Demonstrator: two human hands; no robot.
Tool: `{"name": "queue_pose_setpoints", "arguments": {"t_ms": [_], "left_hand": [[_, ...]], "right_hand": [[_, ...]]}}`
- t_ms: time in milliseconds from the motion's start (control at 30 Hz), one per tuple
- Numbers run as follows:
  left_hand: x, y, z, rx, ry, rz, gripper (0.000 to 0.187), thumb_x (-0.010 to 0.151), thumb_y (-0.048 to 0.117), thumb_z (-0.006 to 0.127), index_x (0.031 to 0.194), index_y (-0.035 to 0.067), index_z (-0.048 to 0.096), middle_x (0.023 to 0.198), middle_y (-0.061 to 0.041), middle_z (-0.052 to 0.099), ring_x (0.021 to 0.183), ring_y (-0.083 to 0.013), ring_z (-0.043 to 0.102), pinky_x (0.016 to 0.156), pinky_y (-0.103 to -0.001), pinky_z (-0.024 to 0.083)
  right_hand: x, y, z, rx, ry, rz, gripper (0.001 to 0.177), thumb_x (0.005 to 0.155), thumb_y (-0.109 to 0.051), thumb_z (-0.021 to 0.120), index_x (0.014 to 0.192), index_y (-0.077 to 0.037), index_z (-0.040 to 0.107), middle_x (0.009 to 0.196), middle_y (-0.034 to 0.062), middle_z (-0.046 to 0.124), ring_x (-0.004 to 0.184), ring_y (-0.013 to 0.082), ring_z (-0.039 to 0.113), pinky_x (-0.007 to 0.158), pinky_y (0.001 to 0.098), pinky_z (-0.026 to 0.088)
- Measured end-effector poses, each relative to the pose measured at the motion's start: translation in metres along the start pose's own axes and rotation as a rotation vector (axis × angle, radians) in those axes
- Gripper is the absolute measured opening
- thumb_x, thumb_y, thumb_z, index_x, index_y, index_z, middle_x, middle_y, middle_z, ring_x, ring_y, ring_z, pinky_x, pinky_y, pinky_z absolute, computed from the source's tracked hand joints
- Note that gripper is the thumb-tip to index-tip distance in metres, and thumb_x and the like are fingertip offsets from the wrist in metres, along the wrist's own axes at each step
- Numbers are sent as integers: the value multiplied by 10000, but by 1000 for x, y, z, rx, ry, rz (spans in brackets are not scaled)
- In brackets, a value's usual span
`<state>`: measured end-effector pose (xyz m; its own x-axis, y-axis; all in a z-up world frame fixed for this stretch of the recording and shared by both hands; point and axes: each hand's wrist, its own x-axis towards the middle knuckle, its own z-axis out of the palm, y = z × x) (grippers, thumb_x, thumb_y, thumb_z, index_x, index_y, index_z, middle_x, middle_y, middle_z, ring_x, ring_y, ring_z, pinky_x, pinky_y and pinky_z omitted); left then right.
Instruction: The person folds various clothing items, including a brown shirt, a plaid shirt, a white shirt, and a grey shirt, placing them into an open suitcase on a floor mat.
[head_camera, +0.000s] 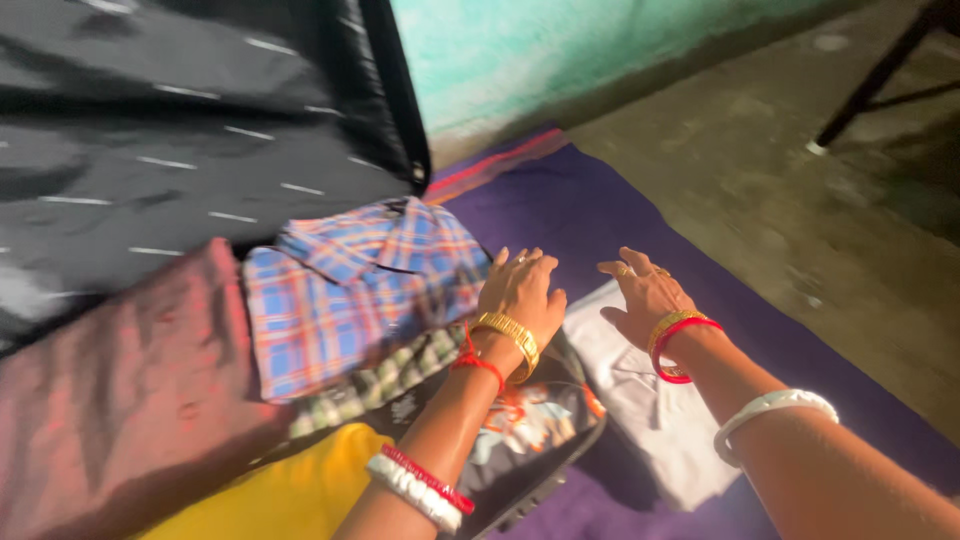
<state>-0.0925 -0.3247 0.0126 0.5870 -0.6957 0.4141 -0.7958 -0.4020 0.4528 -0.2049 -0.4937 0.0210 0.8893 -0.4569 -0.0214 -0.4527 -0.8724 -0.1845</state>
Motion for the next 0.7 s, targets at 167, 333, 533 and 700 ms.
{"name": "queue_pose_setpoints", "arguments": {"t_ms": [167,333,533,700], "left_hand": [[21,29,50,-98,-174,-173,406,871,237,631,1238,69,664,1251,-162,690,1173,-349,640,1019,-452,498],[22,52,90,-65,-343,-362,415,888,295,646,1229,60,625,1217,-196,679,1139,-389,651,956,-499,526],[21,53,101,176,-507,-406,467,869,252,664,1302,96,589,1302,-159,656,1248,-334,623,1040,-501,480],[28,55,98,285,-740,-525,884,825,570,765,1477,73,432,1449,-153,553,1383,-343,500,1158,-505,353]], "right_hand": [[-24,38,-6,-36,-76,68,607,854,-284,754,1419,-282,533,1588,30,370,1431,295,418,1155,426,395],[-38,60,-10,-23,-125,33,584,857,-263,740,1407,-281,547,1553,7,426,1417,266,437,1162,414,384],[-49,66,-2,-1,-212,11,562,883,-265,705,1420,-281,540,1520,-5,475,1413,264,444,1164,414,384],[-58,63,8,-34,-330,21,546,913,-332,678,1431,-280,514,1584,-3,356,1437,258,403,1162,435,371]]}}
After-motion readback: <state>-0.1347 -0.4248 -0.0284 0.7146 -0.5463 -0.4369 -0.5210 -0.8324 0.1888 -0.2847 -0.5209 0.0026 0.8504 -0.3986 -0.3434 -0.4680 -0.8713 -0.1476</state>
